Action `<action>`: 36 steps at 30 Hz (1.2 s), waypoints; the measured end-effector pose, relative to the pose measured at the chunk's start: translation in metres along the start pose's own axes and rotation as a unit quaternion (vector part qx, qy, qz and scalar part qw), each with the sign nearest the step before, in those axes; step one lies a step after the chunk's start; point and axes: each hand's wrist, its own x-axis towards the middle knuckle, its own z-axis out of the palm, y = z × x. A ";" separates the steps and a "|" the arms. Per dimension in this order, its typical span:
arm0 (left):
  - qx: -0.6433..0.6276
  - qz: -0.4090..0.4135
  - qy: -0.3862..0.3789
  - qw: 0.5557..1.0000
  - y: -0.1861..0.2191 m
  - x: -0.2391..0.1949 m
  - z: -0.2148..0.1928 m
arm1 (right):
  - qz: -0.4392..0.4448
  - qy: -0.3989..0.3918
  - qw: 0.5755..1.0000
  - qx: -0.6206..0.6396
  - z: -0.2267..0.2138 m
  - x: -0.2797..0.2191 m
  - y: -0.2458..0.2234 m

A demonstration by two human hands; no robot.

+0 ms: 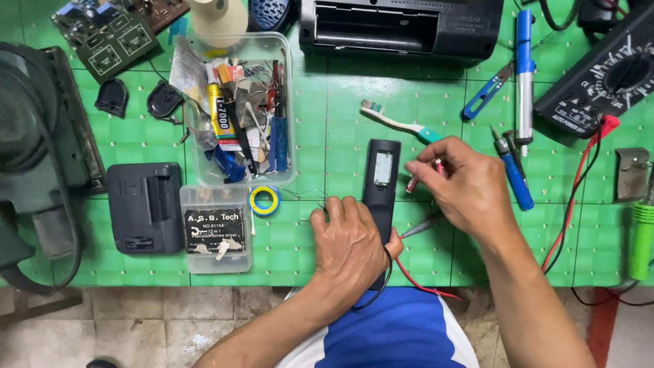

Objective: Measuring voltage and testing electrical contacts of a remote control using a digital multimeter and batteries.

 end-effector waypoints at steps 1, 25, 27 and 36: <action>0.000 0.002 0.000 1.000 -0.001 0.001 -0.001 | 0.001 0.002 1.000 0.000 0.003 -0.001 -0.004; -0.001 -0.012 -0.005 1.000 -0.001 0.004 0.001 | -0.167 0.059 0.983 -0.051 0.000 -0.017 0.005; 0.003 -0.006 -0.002 1.000 -0.002 0.003 -0.001 | -0.156 0.074 0.985 -0.015 -0.012 -0.022 0.008; 0.065 0.048 0.035 0.996 -0.018 -0.004 -0.030 | -0.055 0.143 0.984 -0.087 -0.065 -0.073 0.027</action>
